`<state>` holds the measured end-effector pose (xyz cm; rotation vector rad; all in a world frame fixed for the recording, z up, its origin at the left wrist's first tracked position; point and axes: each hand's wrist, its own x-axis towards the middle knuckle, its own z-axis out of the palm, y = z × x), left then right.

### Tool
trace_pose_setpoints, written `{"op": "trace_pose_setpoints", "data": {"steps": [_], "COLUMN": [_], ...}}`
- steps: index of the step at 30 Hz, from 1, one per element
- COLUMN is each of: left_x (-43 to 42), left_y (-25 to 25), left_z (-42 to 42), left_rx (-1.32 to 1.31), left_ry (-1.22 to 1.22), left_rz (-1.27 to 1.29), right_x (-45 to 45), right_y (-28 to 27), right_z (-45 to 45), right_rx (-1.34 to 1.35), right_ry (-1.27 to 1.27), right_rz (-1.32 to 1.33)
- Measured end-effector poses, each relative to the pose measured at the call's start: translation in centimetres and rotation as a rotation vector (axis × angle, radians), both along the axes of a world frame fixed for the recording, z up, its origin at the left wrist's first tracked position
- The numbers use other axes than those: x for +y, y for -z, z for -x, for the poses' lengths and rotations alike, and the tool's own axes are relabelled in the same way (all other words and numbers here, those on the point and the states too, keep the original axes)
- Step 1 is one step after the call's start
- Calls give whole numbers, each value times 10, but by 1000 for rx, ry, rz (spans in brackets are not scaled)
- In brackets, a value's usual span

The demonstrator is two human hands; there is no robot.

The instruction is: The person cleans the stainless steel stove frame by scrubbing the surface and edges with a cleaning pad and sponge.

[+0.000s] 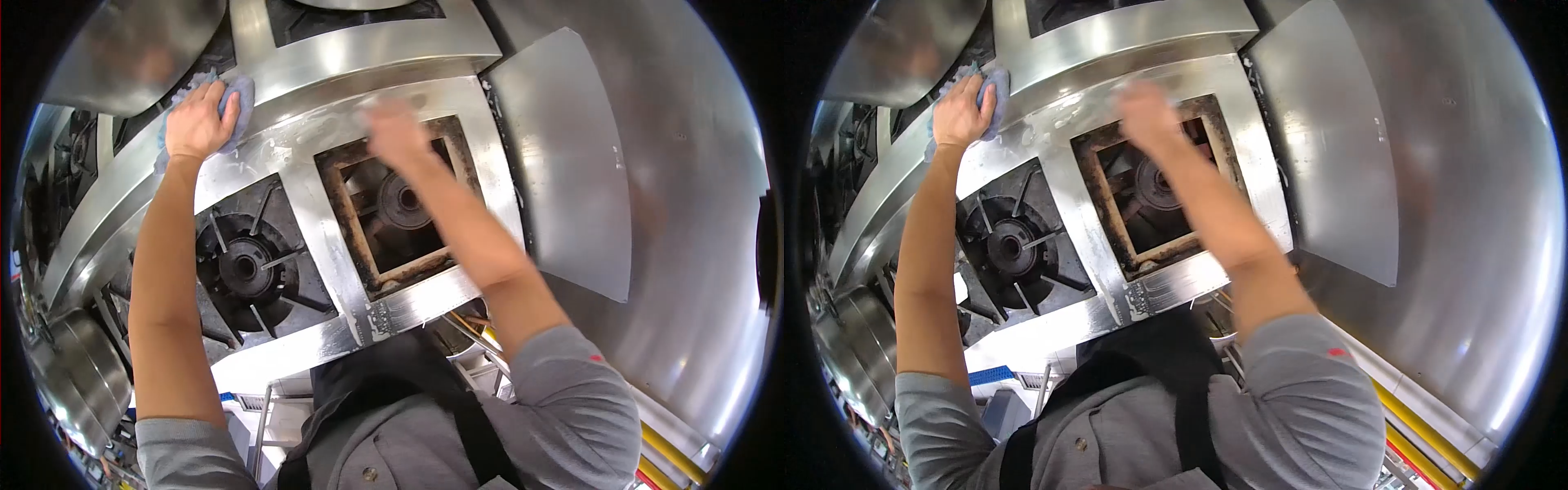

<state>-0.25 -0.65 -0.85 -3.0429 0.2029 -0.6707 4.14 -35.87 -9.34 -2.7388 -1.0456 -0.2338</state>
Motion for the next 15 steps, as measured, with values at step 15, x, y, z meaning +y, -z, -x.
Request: {"op": "trace_pose_setpoints", "data": {"steps": [15], "left_x": [0], "left_y": [3], "left_z": [-1], "left_rx": [22], "left_ry": [-27], "left_rz": [-10], "right_x": [19], "right_y": [-13], "right_z": [46], "right_rx": [142], "right_ry": [49], "right_rz": [-131]}}
